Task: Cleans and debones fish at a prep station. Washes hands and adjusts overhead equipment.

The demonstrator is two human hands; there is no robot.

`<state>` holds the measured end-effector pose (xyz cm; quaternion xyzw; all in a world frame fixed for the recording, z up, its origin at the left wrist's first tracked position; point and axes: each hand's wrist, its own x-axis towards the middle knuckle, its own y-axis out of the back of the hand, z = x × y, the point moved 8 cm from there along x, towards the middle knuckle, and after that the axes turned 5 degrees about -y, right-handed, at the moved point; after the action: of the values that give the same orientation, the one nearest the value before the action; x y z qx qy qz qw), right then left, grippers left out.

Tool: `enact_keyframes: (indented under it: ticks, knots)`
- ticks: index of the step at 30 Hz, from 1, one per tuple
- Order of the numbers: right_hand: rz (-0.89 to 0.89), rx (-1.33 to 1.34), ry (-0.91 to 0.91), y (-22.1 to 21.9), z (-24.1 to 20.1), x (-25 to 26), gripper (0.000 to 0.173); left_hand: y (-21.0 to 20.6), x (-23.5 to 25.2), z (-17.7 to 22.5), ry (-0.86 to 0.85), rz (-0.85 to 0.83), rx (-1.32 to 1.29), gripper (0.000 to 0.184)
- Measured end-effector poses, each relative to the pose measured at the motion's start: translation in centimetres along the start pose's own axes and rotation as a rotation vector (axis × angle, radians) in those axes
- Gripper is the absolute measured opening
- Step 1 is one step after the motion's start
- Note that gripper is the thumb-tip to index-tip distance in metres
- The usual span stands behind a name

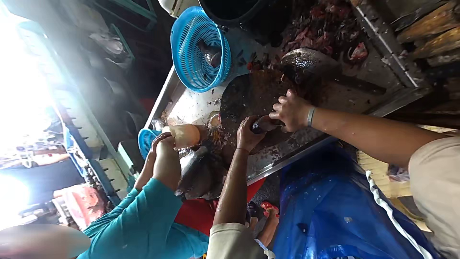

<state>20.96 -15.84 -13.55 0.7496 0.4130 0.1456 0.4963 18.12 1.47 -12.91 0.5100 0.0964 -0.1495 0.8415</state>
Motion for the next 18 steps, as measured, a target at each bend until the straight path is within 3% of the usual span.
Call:
enact_keyframes:
  ticks: [7,11,15,18]
  knots:
    - [-0.022,-0.078,0.078,-0.7,1.5,-2.8,0.017,0.1,0.3,0.6,0.05,0.024,0.075,0.064]
    - [0.014,-0.075,0.08,-0.1,2.1,-4.6,0.014,-0.1,0.2,1.2,0.049,0.03,0.068,0.061]
    - [0.014,-0.016,-0.024,-0.2,7.1,-7.9,0.016,-0.1,0.0,0.8,0.022,0.061,0.058,0.06]
    - [0.153,0.04,-0.101,2.1,8.8,-10.3,0.02,-0.3,-0.1,0.6,0.008,0.064,0.044,0.061]
